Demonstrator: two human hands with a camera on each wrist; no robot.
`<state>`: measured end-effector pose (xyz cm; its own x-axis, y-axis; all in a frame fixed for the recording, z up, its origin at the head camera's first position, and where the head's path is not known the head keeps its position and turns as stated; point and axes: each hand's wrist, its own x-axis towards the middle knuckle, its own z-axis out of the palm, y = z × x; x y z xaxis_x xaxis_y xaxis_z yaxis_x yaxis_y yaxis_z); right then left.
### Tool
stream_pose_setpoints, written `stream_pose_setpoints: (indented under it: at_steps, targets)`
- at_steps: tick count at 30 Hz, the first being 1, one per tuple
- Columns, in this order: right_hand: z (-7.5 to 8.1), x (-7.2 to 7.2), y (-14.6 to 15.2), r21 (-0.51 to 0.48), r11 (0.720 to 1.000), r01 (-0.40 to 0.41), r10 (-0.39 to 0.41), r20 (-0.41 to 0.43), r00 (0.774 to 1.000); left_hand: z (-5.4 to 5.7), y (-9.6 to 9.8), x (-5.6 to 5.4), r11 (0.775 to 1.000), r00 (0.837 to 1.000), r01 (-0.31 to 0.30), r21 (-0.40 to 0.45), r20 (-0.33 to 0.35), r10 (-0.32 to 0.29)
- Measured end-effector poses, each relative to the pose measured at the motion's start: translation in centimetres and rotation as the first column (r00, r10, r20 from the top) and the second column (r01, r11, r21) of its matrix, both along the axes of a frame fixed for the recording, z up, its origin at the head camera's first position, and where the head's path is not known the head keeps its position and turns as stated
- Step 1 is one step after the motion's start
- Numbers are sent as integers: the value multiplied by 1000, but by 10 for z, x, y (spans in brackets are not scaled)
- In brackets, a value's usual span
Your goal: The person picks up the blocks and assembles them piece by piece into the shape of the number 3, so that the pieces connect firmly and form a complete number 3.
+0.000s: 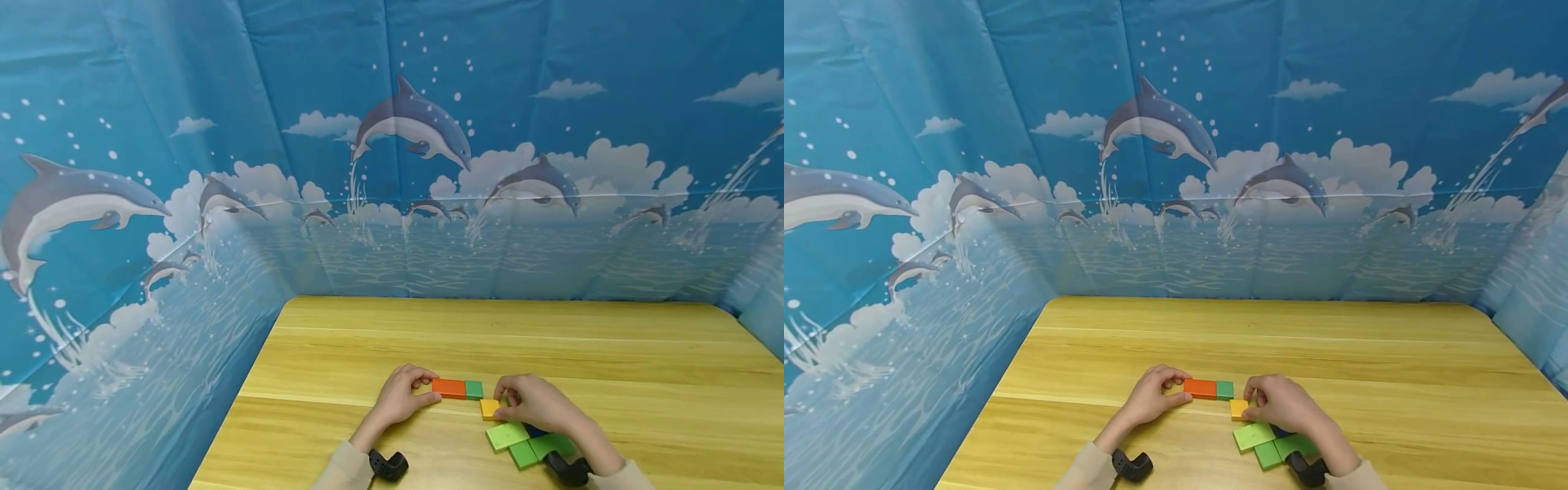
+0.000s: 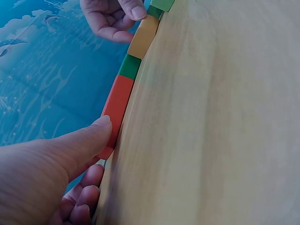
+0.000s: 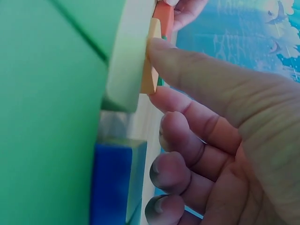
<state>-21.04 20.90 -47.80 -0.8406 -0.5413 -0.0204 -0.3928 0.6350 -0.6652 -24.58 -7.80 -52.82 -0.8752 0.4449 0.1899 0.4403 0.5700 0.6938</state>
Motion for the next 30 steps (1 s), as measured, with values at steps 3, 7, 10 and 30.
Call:
stream_pose_setpoints:
  at_steps: [3,7,10,30]
  targets:
    - [1,-1,5,-6,1000,-3,3,4,1000,0,0,-1,1000,1000,0,1,-5,0]
    - [2,-4,11,6,1000,10,-10,-3,1000,-1,1,-1,1000,1000,-1,-2,-12,1]
    - [2,-7,14,28,999,42,-41,-14,999,-1,1,-1,1000,1000,-2,-1,-11,2]
    - [7,-34,4,140,960,243,-230,-106,967,-1,2,-2,1000,1000,-6,-6,-7,6]
